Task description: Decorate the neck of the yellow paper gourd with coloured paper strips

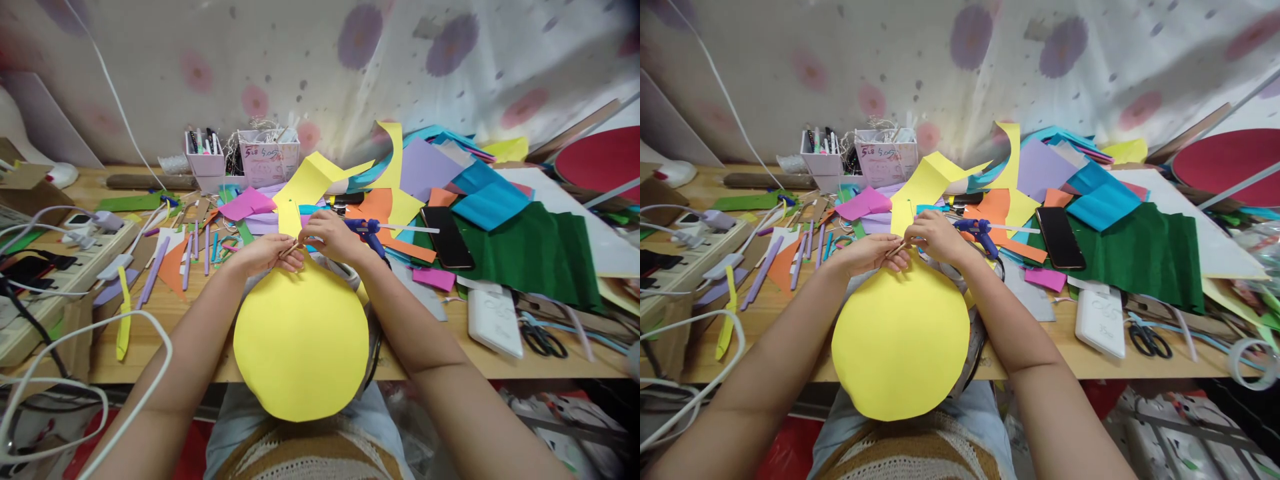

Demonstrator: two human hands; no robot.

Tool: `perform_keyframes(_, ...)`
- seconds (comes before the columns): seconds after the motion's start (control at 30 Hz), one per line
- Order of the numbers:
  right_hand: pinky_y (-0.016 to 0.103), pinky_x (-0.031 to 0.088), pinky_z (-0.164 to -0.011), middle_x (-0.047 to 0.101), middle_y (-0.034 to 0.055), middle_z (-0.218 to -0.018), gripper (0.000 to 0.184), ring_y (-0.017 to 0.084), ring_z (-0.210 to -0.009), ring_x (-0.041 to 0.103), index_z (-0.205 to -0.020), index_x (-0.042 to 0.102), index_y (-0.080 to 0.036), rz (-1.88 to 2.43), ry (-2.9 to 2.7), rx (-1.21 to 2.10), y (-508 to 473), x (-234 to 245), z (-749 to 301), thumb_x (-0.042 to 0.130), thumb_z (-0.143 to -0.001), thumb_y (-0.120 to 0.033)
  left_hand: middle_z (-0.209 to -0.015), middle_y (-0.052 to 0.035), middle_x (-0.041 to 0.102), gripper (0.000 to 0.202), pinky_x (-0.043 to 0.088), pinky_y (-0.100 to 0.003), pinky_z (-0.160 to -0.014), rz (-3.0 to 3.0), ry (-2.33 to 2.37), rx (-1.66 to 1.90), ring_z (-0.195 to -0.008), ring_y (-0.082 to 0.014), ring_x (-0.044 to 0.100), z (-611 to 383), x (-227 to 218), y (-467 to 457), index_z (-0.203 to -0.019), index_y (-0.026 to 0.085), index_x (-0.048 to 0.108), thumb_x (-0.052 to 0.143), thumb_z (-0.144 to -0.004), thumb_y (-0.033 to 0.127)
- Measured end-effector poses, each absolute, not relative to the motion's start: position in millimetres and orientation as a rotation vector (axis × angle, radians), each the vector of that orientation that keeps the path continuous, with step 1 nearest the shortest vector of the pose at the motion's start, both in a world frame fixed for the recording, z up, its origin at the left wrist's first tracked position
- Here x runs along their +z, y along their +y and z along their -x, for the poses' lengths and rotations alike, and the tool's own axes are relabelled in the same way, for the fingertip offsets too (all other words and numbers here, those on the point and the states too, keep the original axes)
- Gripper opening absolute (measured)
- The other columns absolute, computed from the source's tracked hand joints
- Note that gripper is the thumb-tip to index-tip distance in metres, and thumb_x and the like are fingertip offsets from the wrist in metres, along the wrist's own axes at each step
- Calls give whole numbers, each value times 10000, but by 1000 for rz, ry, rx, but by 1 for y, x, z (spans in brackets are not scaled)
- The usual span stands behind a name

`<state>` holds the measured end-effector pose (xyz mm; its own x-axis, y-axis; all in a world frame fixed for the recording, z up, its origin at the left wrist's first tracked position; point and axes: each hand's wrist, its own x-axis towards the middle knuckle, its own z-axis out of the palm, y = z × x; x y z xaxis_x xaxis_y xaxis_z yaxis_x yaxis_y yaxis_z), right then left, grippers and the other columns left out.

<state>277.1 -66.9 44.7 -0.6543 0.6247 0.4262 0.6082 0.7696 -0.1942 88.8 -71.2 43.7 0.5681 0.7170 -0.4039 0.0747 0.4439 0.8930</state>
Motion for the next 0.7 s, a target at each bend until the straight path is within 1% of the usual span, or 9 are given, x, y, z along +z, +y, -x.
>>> perform_keyframes(0.17, 299, 298, -760, 656, 14, -738, 92, 152, -733, 531, -769, 606, -183, 924, -2462, 64, -63, 37, -276, 536, -814, -144, -731, -94, 653, 167, 510, -216, -561, -1068, 866, 448, -573, -96, 616, -88, 43, -73, -801, 60, 577, 474, -877, 166)
perform_keyframes(0.3, 306, 306, -794, 660, 25, -778, 51, 155, -750, 545, -818, 605, -174, 924, -2442, 64, -62, 35, -278, 557, -807, -163, -729, -74, 646, 105, 490, -207, -519, -1074, 817, 466, -555, -84, 586, -86, 36, -70, -814, 74, 575, 504, -855, 140)
perform_keyframes(0.47, 298, 298, -724, 653, 37, -764, 133, 168, -774, 529, -824, 663, -193, 916, -2482, 16, -60, 34, -282, 551, -844, -261, -690, -68, 631, 103, 443, -185, -479, -1086, 829, 475, -507, -63, 538, -84, 34, -69, -803, 62, 600, 552, -826, 151)
perform_keyframes(0.6, 295, 285, -681, 657, 35, -752, 166, 160, -751, 517, -841, 687, -203, 906, -2496, 24, -59, 31, -282, 535, -859, -266, -675, -68, 629, 147, 412, -176, -473, -1118, 871, 472, -488, -49, 507, -83, 35, -69, -740, 56, 612, 603, -792, 194)
perform_keyframes(0.7, 291, 293, -670, 662, 45, -760, 166, 161, -747, 514, -868, 692, -192, 906, -2495, 42, -57, 28, -282, 541, -855, -260, -638, -60, 613, 177, 381, -175, -458, -1156, 877, 469, -482, -50, 488, -84, 34, -70, -715, 56, 617, 605, -786, 218)
